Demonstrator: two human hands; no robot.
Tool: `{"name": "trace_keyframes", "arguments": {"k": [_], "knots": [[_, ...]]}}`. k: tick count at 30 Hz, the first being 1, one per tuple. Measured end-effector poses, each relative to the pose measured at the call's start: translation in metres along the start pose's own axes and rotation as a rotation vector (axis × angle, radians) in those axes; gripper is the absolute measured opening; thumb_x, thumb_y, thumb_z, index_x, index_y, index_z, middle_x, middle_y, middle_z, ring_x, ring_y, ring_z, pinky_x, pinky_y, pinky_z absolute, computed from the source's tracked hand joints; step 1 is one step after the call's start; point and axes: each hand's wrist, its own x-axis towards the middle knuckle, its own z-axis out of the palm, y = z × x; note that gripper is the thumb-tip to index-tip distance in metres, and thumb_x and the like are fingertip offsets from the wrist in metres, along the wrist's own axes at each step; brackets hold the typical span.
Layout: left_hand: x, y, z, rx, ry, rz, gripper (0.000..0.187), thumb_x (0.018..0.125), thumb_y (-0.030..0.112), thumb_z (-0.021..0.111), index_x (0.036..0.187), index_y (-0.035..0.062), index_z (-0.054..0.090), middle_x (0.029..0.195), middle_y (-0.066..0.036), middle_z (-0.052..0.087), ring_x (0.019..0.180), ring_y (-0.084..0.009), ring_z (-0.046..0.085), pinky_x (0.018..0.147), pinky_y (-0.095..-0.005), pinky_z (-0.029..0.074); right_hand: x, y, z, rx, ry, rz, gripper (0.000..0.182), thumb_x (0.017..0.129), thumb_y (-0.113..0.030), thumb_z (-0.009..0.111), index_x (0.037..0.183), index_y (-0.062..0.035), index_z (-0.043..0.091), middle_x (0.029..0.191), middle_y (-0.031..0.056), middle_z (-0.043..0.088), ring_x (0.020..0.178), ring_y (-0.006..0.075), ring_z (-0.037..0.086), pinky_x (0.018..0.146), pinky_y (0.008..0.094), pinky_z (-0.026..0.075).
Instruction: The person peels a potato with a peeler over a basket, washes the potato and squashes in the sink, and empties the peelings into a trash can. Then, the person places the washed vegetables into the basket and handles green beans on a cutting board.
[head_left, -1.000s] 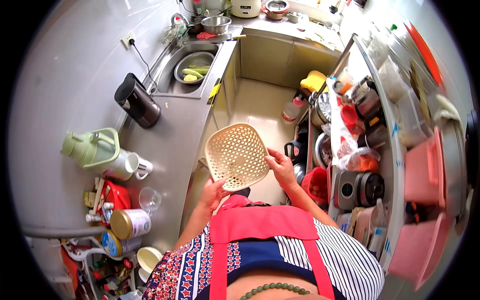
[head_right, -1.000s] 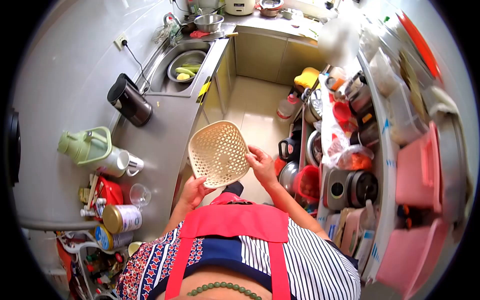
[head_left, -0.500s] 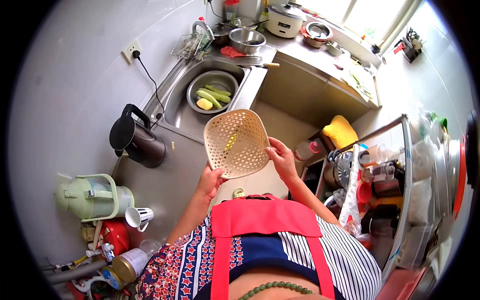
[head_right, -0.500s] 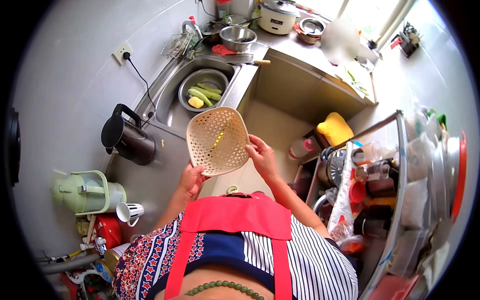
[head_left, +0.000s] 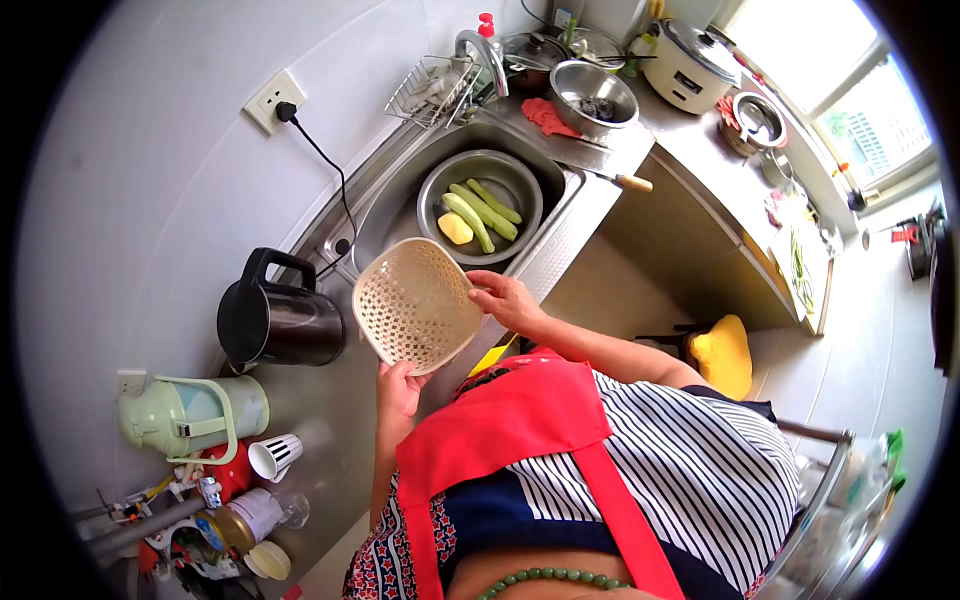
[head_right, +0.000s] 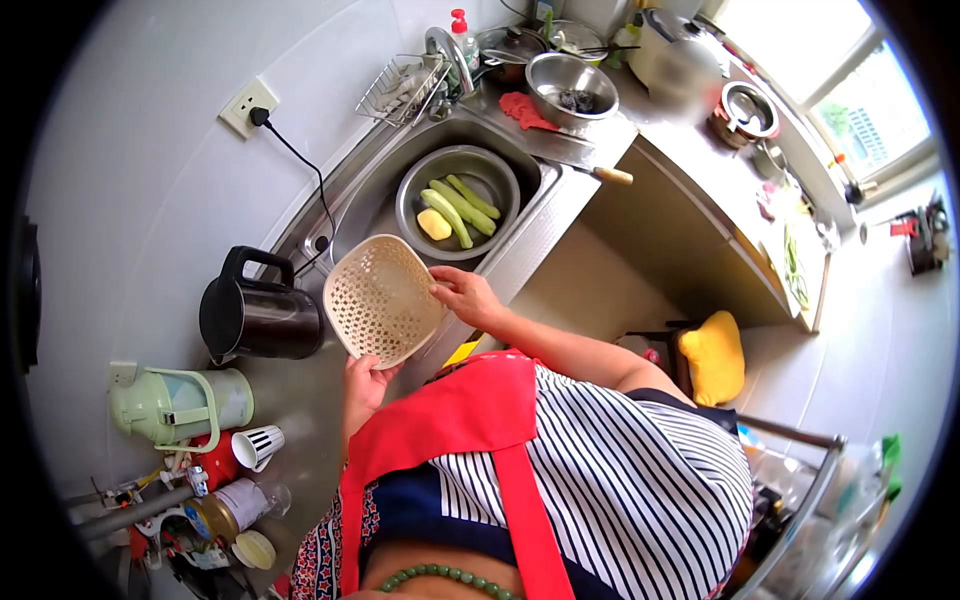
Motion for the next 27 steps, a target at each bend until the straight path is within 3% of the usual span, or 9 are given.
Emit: {"name": "trace_keyframes", "arguments": {"k": [3, 8, 11, 12, 14, 18, 21, 25, 27], "knots": [[0.036, -0.015, 0.007, -0.064, 0.091, 0.043, 0.065, 0.071, -0.005, 0.037, 0.134, 0.0088, 0.029, 0.126, -0.019, 0.045, 0.104, -0.0377, 0.054, 0.076, -0.0494, 0.053, 0.059, 0.017, -0.04, -0.045, -0.19, -0.003, 0.032, 0.086, -0.022, 0.058, 0.113, -0.005, 0.058, 0.097, 0.0122, 0.066, 0.089, 0.0173, 0.063, 0.079, 0.0299, 0.048], [0.078, -0.031, 0.03, -0.095, 0.242, 0.038, 0.067, 0.072, -0.005, 0.038, 0.135, 0.0178, 0.029, 0.127, -0.016, 0.045, 0.105, -0.0365, 0.054, 0.075, -0.0483, 0.052, 0.161, 0.083, -0.108, -0.285, -0.089, 0.012, 0.028, 0.084, -0.023, 0.058, 0.105, -0.0063, 0.063, 0.094, 0.0146, 0.066, 0.087, 0.0234, 0.064, 0.078, 0.0315, 0.048], [0.086, -0.031, 0.055, -0.079, 0.343, -0.014, 0.067, 0.072, -0.005, 0.039, 0.134, 0.0175, 0.027, 0.125, -0.015, 0.046, 0.104, -0.0358, 0.054, 0.075, -0.0483, 0.052, 0.219, 0.118, -0.135, -0.446, -0.019, -0.072, 0.028, 0.079, -0.023, 0.061, 0.104, -0.0078, 0.064, 0.095, 0.0163, 0.065, 0.087, 0.0302, 0.063, 0.079, 0.0344, 0.048], [0.085, -0.027, 0.074, -0.045, 0.411, 0.01, 0.055, 0.075, -0.003, 0.039, 0.129, 0.0066, 0.034, 0.121, -0.019, 0.05, 0.101, -0.0378, 0.056, 0.076, -0.0484, 0.052, 0.241, 0.132, -0.14, -0.504, -0.016, -0.089, 0.029, 0.078, -0.022, 0.061, 0.104, -0.0088, 0.064, 0.094, 0.0168, 0.065, 0.088, 0.0323, 0.062, 0.079, 0.0361, 0.048], [0.091, -0.028, 0.075, -0.067, 0.394, -0.039, 0.062, 0.073, -0.004, 0.038, 0.133, 0.0118, 0.028, 0.123, -0.017, 0.048, 0.102, -0.0362, 0.056, 0.075, -0.0484, 0.052, 0.282, 0.153, -0.143, -0.698, -0.046, -0.083, 0.033, 0.077, -0.019, 0.057, 0.109, -0.0114, 0.061, 0.093, 0.0176, 0.064, 0.09, 0.0357, 0.06, 0.081, 0.04, 0.048], [0.099, -0.026, 0.088, -0.046, 0.441, -0.102, 0.06, 0.074, -0.004, 0.037, 0.132, 0.0094, 0.03, 0.123, -0.017, 0.049, 0.102, -0.0358, 0.056, 0.077, -0.0487, 0.052, 0.344, 0.208, -0.141, -0.795, -0.095, -0.015, 0.054, 0.076, -0.013, 0.053, 0.129, -0.0166, 0.045, 0.133, 0.018, 0.04, 0.12, 0.0327, 0.041, 0.099, 0.0409, 0.034], [0.107, -0.015, 0.104, 0.033, 0.497, -0.127, 0.06, 0.075, -0.003, 0.036, 0.133, 0.0083, 0.029, 0.123, -0.016, 0.049, 0.104, -0.035, 0.056, 0.079, -0.0481, 0.051, 0.341, 0.26, -0.117, -0.84, 0.097, -0.096, 0.06, 0.077, -0.012, 0.051, 0.135, -0.0177, 0.036, 0.132, 0.0172, 0.041, 0.123, 0.0335, 0.038, 0.1, 0.0433, 0.033], [0.122, -0.016, 0.102, 0.029, 0.514, -0.11, 0.062, 0.074, -0.004, 0.036, 0.134, 0.0099, 0.027, 0.123, -0.016, 0.048, 0.102, -0.0333, 0.057, 0.078, -0.0457, 0.052, 0.327, 0.209, -0.118, -0.858, -0.385, 0.171, 0.06, 0.081, -0.01, 0.045, 0.137, -0.0219, 0.031, 0.134, 0.0138, 0.039, 0.122, 0.0366, 0.036, 0.095, 0.0453, 0.037], [0.133, -0.016, 0.1, 0.037, 0.52, -0.156, 0.063, 0.074, -0.004, 0.035, 0.134, 0.0104, 0.026, 0.124, -0.015, 0.048, 0.101, -0.0331, 0.057, 0.077, -0.0451, 0.053, 0.332, 0.2, -0.121, -0.915, -0.244, 0.161, 0.059, 0.082, -0.009, 0.043, 0.138, -0.0222, 0.031, 0.135, 0.0141, 0.038, 0.123, 0.0362, 0.037, 0.095, 0.0448, 0.038]]}}
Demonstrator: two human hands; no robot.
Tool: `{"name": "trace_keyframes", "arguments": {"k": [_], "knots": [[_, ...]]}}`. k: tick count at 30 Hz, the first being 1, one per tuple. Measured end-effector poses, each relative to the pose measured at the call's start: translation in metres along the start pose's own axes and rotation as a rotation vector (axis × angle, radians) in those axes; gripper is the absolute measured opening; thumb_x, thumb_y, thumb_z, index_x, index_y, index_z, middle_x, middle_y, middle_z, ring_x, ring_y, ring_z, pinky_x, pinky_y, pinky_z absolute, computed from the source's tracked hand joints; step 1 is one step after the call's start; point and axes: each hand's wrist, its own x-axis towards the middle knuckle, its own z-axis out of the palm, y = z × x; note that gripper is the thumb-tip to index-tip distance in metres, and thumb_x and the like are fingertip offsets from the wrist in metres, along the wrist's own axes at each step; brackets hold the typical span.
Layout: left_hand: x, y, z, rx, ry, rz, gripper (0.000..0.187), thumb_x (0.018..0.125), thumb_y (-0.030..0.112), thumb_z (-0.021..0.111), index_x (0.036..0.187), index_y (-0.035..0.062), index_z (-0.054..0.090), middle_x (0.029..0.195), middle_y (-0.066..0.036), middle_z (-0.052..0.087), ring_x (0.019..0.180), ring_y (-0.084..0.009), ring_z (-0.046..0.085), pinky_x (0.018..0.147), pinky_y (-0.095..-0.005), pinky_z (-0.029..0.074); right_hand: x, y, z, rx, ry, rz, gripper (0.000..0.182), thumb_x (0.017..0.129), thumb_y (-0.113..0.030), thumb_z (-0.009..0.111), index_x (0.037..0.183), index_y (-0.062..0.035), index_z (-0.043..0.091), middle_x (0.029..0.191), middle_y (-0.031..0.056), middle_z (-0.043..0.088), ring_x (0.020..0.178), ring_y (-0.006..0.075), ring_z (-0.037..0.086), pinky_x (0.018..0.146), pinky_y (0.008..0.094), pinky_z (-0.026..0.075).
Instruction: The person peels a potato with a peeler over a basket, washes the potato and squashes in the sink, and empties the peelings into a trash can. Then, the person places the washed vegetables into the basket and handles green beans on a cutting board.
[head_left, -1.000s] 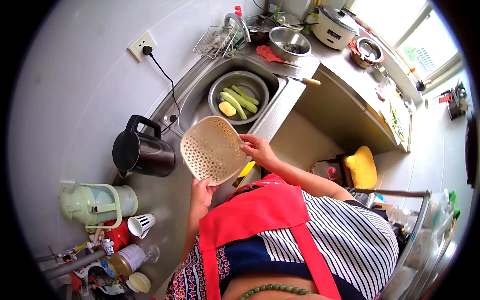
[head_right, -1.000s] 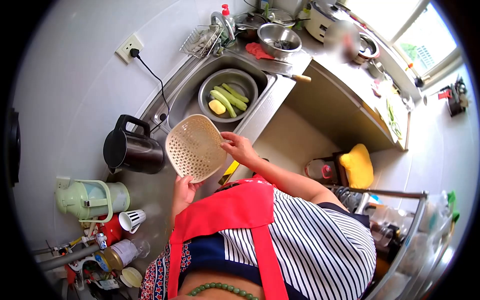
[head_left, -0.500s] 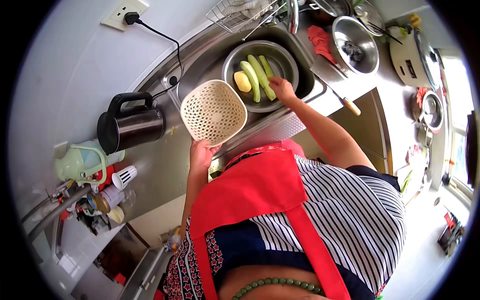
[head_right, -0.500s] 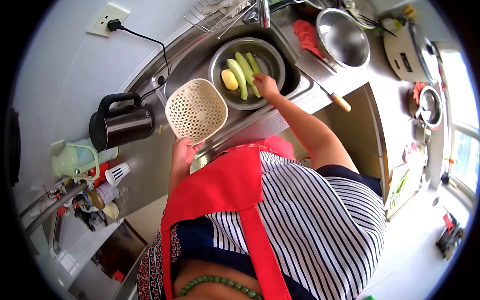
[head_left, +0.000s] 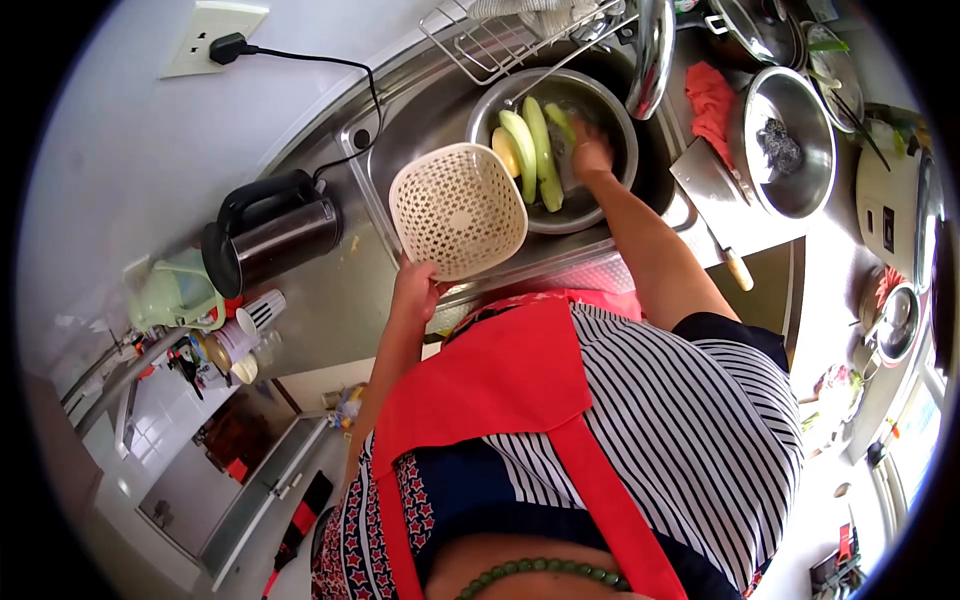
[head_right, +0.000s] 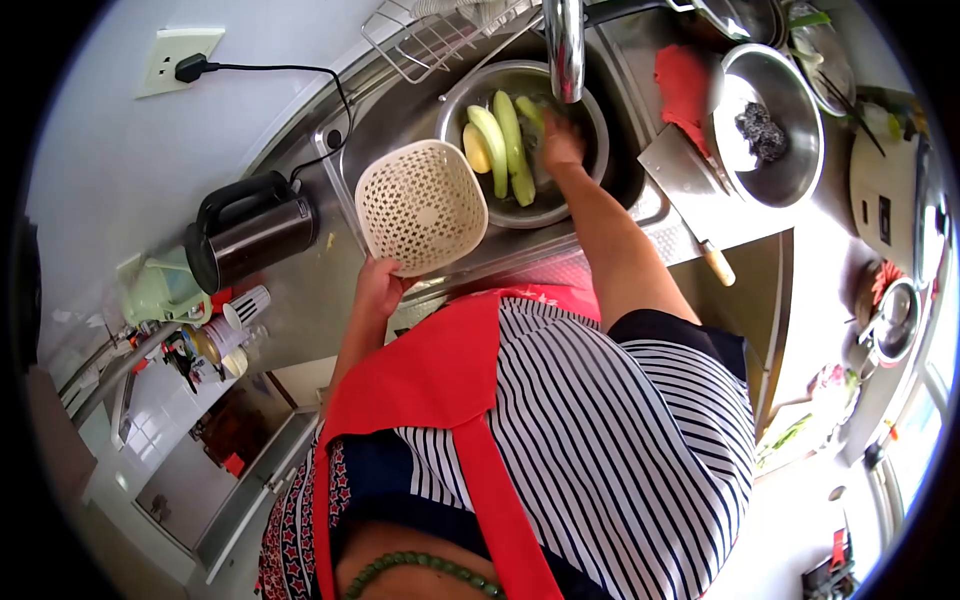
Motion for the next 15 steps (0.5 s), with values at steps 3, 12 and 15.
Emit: {"name": "trace_keyframes", "arguments": {"k": [3, 12, 15], "knots": [[0.011, 0.002, 0.012, 0.049, 0.01, 0.014, 0.062, 0.073, -0.005, 0.035, 0.133, 0.0108, 0.027, 0.123, -0.016, 0.048, 0.101, -0.0324, 0.057, 0.075, -0.0444, 0.053, 0.017, 0.007, 0.034, -0.288, 0.319, -0.024, 0.056, 0.083, -0.009, 0.043, 0.137, -0.0204, 0.032, 0.135, 0.0157, 0.037, 0.123, 0.0348, 0.038, 0.094, 0.043, 0.04], [0.026, 0.005, 0.03, 0.05, 0.071, 0.026, 0.068, 0.074, -0.006, 0.035, 0.135, 0.0178, 0.021, 0.124, -0.015, 0.047, 0.103, -0.0335, 0.056, 0.077, -0.0465, 0.051, 0.011, 0.007, 0.013, 0.037, -0.018, -0.048, 0.061, 0.075, -0.012, 0.056, 0.133, -0.0112, 0.039, 0.118, 0.0194, 0.052, 0.107, 0.0368, 0.052, 0.091, 0.0429, 0.042], [0.031, 0.007, 0.032, 0.089, 0.091, 0.015, 0.067, 0.075, -0.006, 0.034, 0.135, 0.0177, 0.021, 0.125, -0.014, 0.046, 0.104, -0.0336, 0.056, 0.08, -0.0485, 0.05, 0.0, 0.003, 0.004, 0.24, -0.206, 0.023, 0.058, 0.067, -0.019, 0.067, 0.121, -0.0029, 0.053, 0.109, 0.0185, 0.06, 0.098, 0.0321, 0.058, 0.087, 0.037, 0.045]]}}
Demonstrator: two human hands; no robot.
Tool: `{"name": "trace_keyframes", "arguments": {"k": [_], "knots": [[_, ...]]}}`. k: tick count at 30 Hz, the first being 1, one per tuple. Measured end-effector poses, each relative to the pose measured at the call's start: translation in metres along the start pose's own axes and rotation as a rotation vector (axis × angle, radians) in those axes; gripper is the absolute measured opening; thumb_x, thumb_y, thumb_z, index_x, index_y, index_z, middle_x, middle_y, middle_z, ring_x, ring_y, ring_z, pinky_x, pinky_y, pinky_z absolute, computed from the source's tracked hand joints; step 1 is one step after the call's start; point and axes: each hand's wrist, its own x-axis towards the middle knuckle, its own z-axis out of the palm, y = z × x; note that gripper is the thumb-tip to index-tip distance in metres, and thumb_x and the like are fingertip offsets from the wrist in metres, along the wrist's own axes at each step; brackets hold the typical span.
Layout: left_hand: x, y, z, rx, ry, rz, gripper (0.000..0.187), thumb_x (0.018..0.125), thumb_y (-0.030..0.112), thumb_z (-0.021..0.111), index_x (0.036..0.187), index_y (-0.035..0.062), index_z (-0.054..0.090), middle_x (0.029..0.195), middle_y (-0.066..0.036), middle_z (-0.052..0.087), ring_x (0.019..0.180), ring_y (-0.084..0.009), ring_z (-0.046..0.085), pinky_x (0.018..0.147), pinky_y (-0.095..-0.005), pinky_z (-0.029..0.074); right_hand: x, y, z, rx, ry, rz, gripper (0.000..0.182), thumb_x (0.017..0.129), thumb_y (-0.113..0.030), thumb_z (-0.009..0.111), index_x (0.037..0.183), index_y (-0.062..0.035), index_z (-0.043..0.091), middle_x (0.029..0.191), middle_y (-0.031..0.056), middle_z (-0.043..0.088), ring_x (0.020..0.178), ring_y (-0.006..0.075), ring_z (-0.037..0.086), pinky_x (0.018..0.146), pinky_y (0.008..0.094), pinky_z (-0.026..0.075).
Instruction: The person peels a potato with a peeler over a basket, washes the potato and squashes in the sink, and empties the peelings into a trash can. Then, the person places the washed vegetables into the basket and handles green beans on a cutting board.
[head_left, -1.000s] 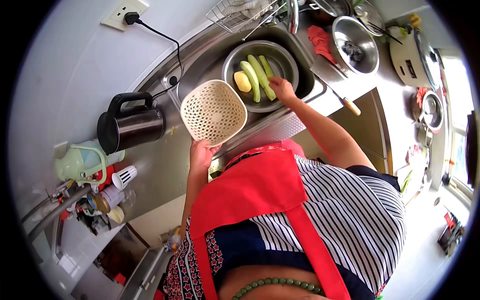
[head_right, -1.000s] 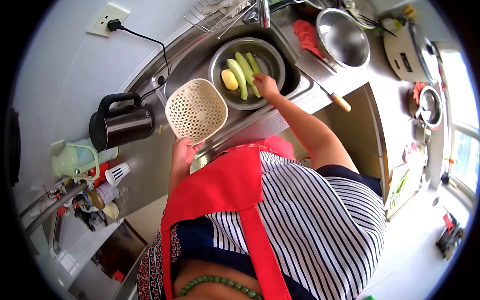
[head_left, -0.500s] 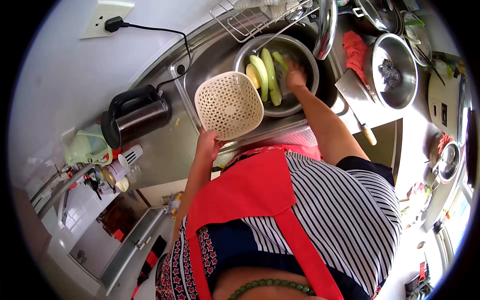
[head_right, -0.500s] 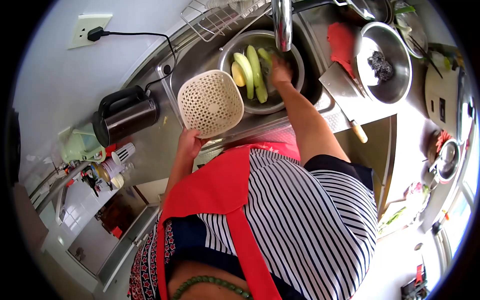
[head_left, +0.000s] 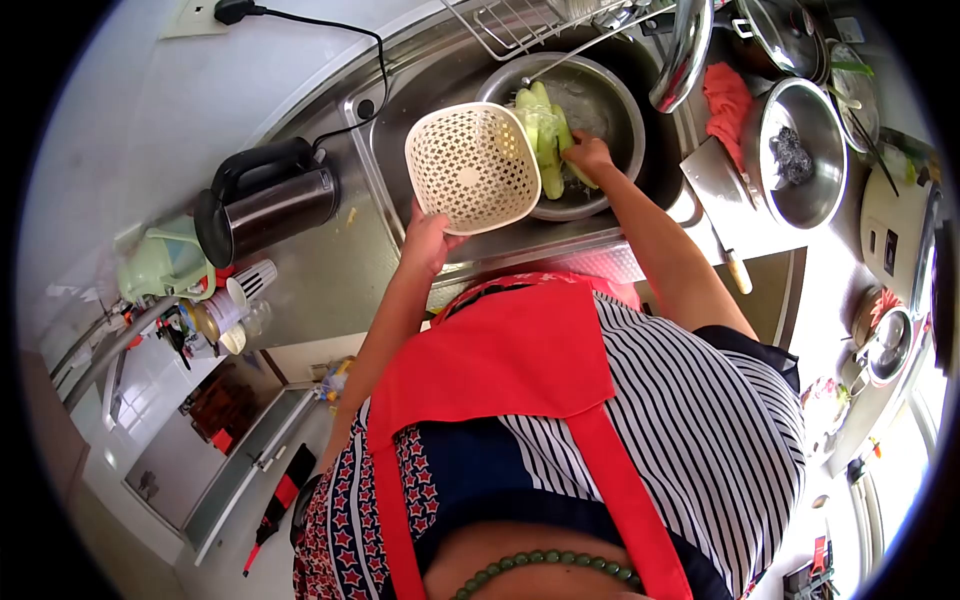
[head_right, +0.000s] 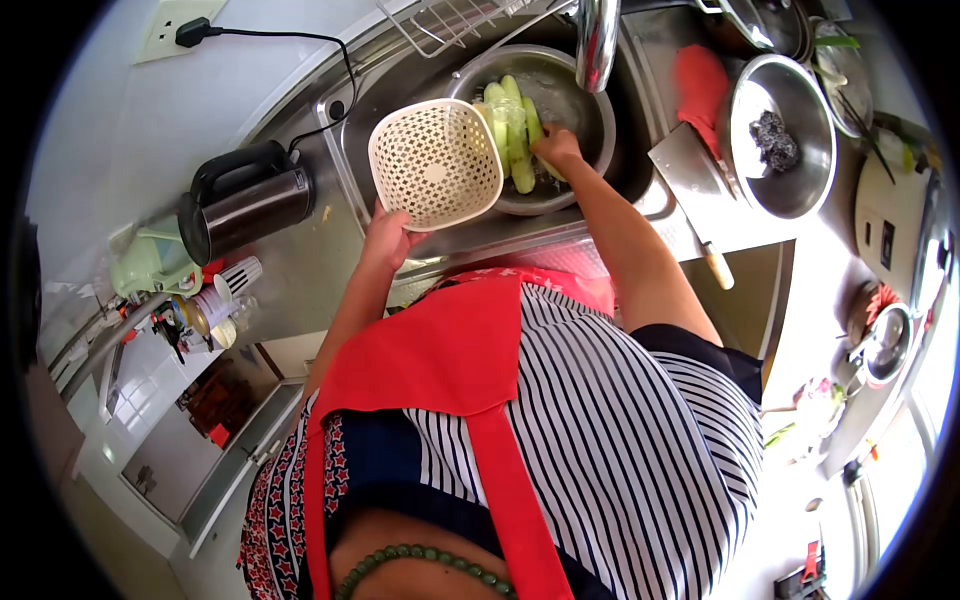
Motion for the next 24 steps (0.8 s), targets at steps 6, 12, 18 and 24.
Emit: {"name": "trace_keyframes", "arguments": {"k": [6, 12, 18, 24], "knots": [[0.003, -0.006, -0.001, 0.04, -0.035, 0.026, 0.067, 0.075, -0.007, 0.035, 0.136, 0.0175, 0.019, 0.132, -0.013, 0.039, 0.114, -0.0316, 0.049, 0.087, -0.0531, 0.045, -0.066, -0.054, -0.034, 0.934, 0.018, -0.018, 0.053, 0.073, -0.012, 0.063, 0.121, 0.0036, 0.049, 0.105, 0.0154, 0.059, 0.093, 0.0223, 0.058, 0.081, 0.0317, 0.047], [0.002, -0.014, -0.005, 0.062, -0.073, 0.066, 0.072, 0.076, -0.006, 0.036, 0.139, 0.0216, 0.013, 0.133, -0.01, 0.038, 0.116, -0.0259, 0.046, 0.087, -0.0496, 0.045, -0.102, -0.09, -0.037, 1.138, -0.001, -0.034, 0.041, 0.076, -0.011, 0.064, 0.112, 0.0051, 0.05, 0.098, 0.016, 0.06, 0.086, 0.0229, 0.06, 0.073, 0.0337, 0.049], [0.003, -0.019, 0.003, -0.011, -0.099, 0.138, 0.073, 0.075, -0.008, 0.037, 0.138, 0.0215, 0.015, 0.13, -0.01, 0.039, 0.116, -0.0258, 0.046, 0.085, -0.0483, 0.048, -0.086, -0.066, -0.027, 0.596, 0.019, 0.145, 0.046, 0.068, -0.019, 0.075, 0.1, 0.0071, 0.054, 0.087, 0.0156, 0.063, 0.073, 0.022, 0.062, 0.069, 0.0341, 0.049], [0.017, -0.016, 0.035, -0.045, -0.396, 0.189, 0.067, 0.085, 0.001, 0.05, 0.14, 0.0232, 0.019, 0.127, -0.005, 0.044, 0.116, -0.0204, 0.047, 0.09, -0.0412, 0.046, -0.126, -0.077, -0.057, 0.284, 0.372, -0.128, 0.045, 0.063, -0.021, 0.074, 0.098, 0.0014, 0.057, 0.084, 0.0169, 0.065, 0.077, 0.0258, 0.064, 0.073, 0.0343, 0.049]]}}
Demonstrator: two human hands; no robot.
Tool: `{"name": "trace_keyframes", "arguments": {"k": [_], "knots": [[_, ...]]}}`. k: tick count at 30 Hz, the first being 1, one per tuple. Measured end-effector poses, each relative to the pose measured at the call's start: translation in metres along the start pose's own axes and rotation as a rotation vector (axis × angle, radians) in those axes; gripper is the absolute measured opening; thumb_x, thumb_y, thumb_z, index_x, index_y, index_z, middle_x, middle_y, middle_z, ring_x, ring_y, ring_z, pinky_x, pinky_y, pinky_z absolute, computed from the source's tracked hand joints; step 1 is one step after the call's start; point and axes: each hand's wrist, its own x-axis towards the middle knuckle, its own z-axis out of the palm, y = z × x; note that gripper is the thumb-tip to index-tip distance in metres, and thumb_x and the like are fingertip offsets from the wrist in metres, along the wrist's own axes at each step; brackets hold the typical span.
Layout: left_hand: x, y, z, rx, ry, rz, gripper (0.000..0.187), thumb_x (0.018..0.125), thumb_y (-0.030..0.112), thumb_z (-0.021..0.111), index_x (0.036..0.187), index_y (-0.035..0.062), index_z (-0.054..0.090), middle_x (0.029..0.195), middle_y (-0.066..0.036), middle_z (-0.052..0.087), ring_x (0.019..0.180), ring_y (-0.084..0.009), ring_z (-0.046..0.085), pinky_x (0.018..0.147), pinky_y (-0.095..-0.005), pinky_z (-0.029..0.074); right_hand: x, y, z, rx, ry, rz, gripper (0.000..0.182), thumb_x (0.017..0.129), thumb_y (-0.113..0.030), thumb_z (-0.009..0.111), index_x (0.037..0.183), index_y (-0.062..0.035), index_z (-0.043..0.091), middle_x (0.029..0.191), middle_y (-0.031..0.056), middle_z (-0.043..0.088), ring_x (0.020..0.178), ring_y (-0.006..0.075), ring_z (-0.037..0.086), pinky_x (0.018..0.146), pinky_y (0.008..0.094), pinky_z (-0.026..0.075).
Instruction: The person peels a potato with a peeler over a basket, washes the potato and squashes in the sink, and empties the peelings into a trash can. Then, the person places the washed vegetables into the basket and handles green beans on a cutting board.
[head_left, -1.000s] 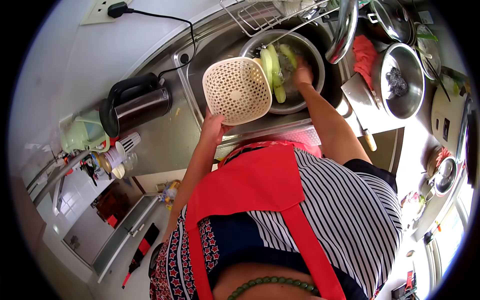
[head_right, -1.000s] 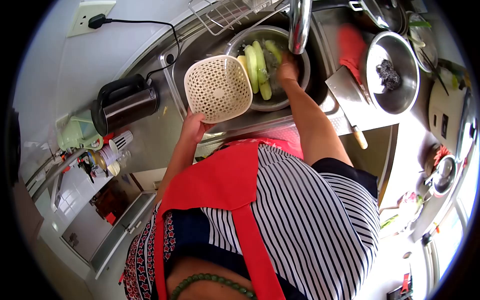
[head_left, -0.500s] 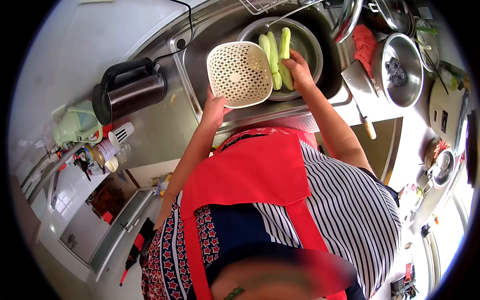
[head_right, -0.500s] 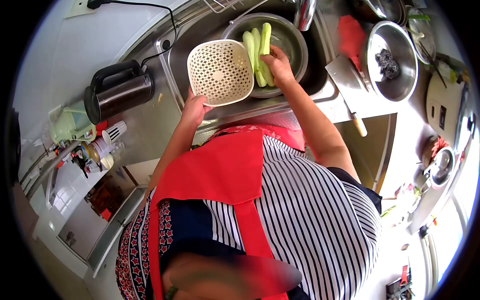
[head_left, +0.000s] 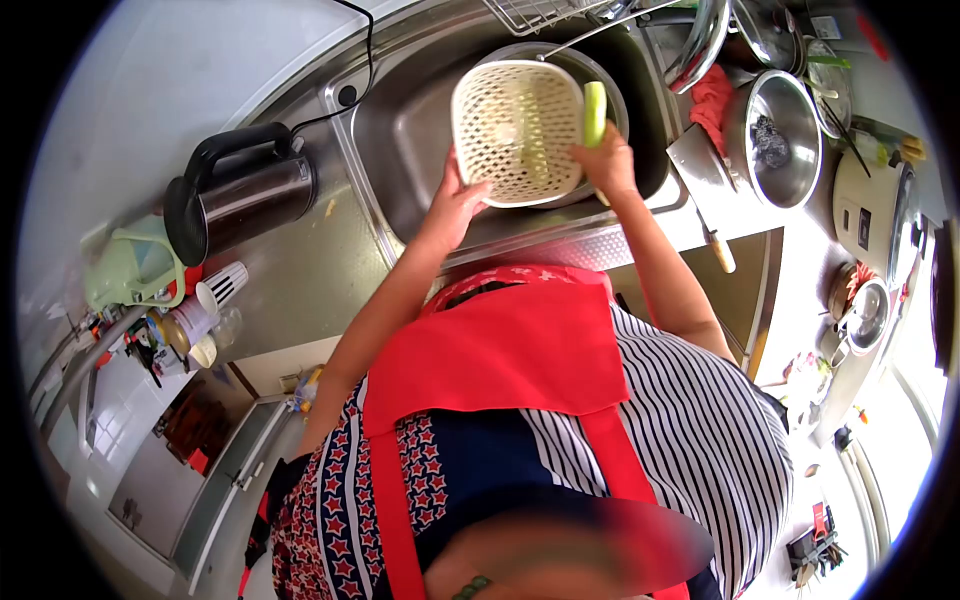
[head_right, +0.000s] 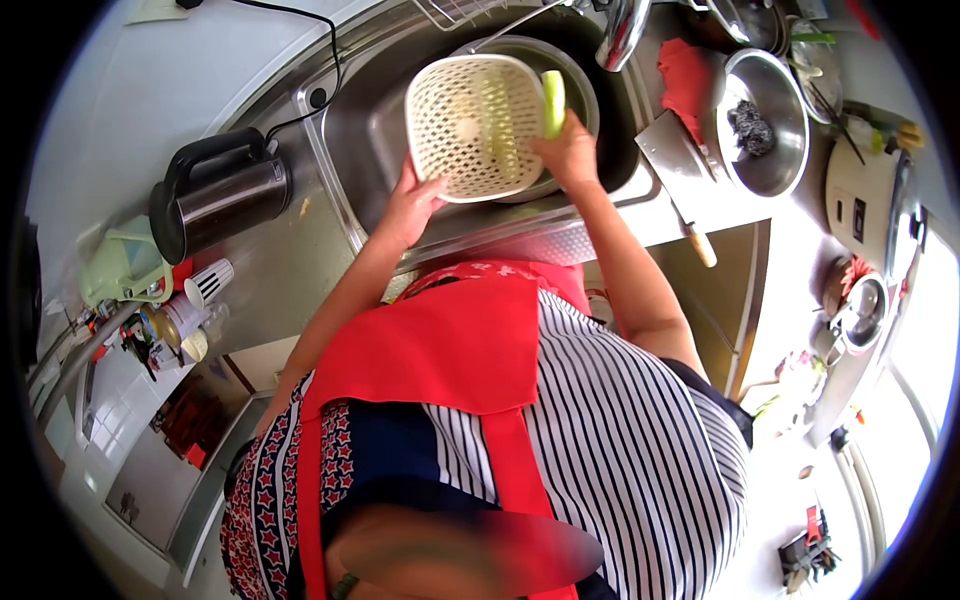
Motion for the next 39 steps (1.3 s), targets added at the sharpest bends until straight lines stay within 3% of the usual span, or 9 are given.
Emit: {"name": "trace_keyframes", "arguments": {"k": [3, 4, 7, 10, 13, 16, 26, 34, 39], "knots": [[0.039, 0.008, -0.022, -0.206, -0.373, 0.01, 0.075, 0.086, 0.031, 0.06, 0.143, 0.0127, 0.015, 0.134, -0.005, 0.039, 0.118, -0.0198, 0.043, 0.097, -0.0362, 0.037, 0.004, 0.011, -0.04, -0.176, 0.169, -0.077, 0.043, 0.061, -0.019, 0.072, 0.097, -0.0016, 0.057, 0.083, 0.0171, 0.065, 0.077, 0.0304, 0.064, 0.07, 0.0373, 0.05], [0.058, 0.006, -0.024, -0.08, -0.3, 0.012, 0.073, 0.086, 0.041, 0.058, 0.14, 0.0077, 0.023, 0.132, -0.005, 0.041, 0.118, -0.0191, 0.043, 0.099, -0.0347, 0.034, -0.004, -0.007, -0.053, -0.243, 0.183, -0.021, 0.04, 0.061, -0.016, 0.069, 0.097, -0.0022, 0.057, 0.083, 0.0185, 0.065, 0.078, 0.0321, 0.064, 0.07, 0.0387, 0.05], [0.109, 0.007, -0.021, 1.038, -0.098, 0.308, 0.046, 0.085, 0.028, 0.058, 0.126, 0.0105, 0.049, 0.131, -0.009, 0.045, 0.125, -0.0244, 0.038, 0.103, -0.0398, 0.031, -0.025, -0.02, -0.073, -0.212, 0.213, 0.024, 0.038, 0.062, -0.015, 0.069, 0.096, 0.0007, 0.056, 0.078, 0.015, 0.064, 0.07, 0.0258, 0.063, 0.066, 0.0349, 0.049], [0.154, -0.004, -0.009, 1.659, -0.47, 0.935, 0.04, 0.082, 0.016, 0.053, 0.122, 0.0129, 0.053, 0.134, -0.009, 0.043, 0.129, -0.0264, 0.033, 0.107, -0.0426, 0.027, -0.045, -0.019, -0.08, -0.134, 0.221, 0.213, 0.039, 0.064, -0.013, 0.069, 0.097, 0.0028, 0.057, 0.078, 0.01, 0.063, 0.068, 0.0162, 0.06, 0.064, 0.0297, 0.049], [0.196, -0.043, 0.002, 1.834, -0.814, 1.173, 0.039, 0.085, 0.018, 0.044, 0.123, 0.0141, 0.053, 0.136, -0.006, 0.041, 0.132, -0.0239, 0.03, 0.11, -0.0462, 0.018, -0.063, -0.015, -0.083, -0.093, 0.236, 0.309, 0.037, 0.066, -0.014, 0.068, 0.097, 0.0023, 0.057, 0.077, 0.0091, 0.062, 0.067, 0.0162, 0.059, 0.063, 0.0291, 0.048], [0.235, -0.089, 0.005, 1.487, -0.713, 0.94, 0.038, 0.083, 0.021, 0.047, 0.119, 0.0124, 0.055, 0.133, -0.007, 0.044, 0.129, -0.0235, 0.032, 0.108, -0.0461, 0.02, -0.074, -0.02, -0.081, -0.037, 0.243, 0.35, 0.035, 0.067, -0.015, 0.068, 0.096, 0.0017, 0.056, 0.076, 0.0088, 0.062, 0.066, 0.0163, 0.059, 0.063, 0.0286, 0.048], [0.241, -0.061, 0.036, 1.952, -0.917, 0.531, 0.045, 0.072, 0.027, 0.062, 0.112, 0.008, 0.057, 0.119, -0.008, 0.053, 0.115, -0.0242, 0.045, 0.098, -0.0412, 0.033, -0.068, -0.014, -0.071, -0.099, 0.329, 0.317, 0.04, 0.066, -0.018, 0.065, 0.098, 0.0031, 0.055, 0.08, 0.0154, 0.064, 0.073, 0.0242, 0.063, 0.068, 0.0345, 0.048], [0.124, 0.039, 0.032, 2.441, -1.239, -0.005, 0.054, 0.063, 0.032, 0.073, 0.107, 0.0045, 0.059, 0.108, -0.01, 0.06, 0.105, -0.0248, 0.055, 0.089, -0.0373, 0.043, -0.016, -0.018, -0.049, -0.426, 0.344, 0.034, 0.025, 0.068, -0.016, 0.063, 0.084, -0.0008, 0.051, 0.071, 0.0199, 0.059, 0.069, 0.0363, 0.06, 0.061, 0.0424, 0.047], [0.079, 0.052, -0.012, 2.108, -0.965, -0.077, 0.066, 0.052, 0.031, 0.075, 0.108, 0.0024, 0.056, 0.106, -0.013, 0.059, 0.104, -0.03, 0.055, 0.089, -0.0406, 0.044, 0.037, 0.019, 0.005, -0.712, 0.167, -0.083, 0.041, 0.072, -0.023, 0.063, 0.107, -0.0104, 0.046, 0.104, 0.014, 0.057, 0.081, 0.038, 0.061, 0.067, 0.0467, 0.049]]}}
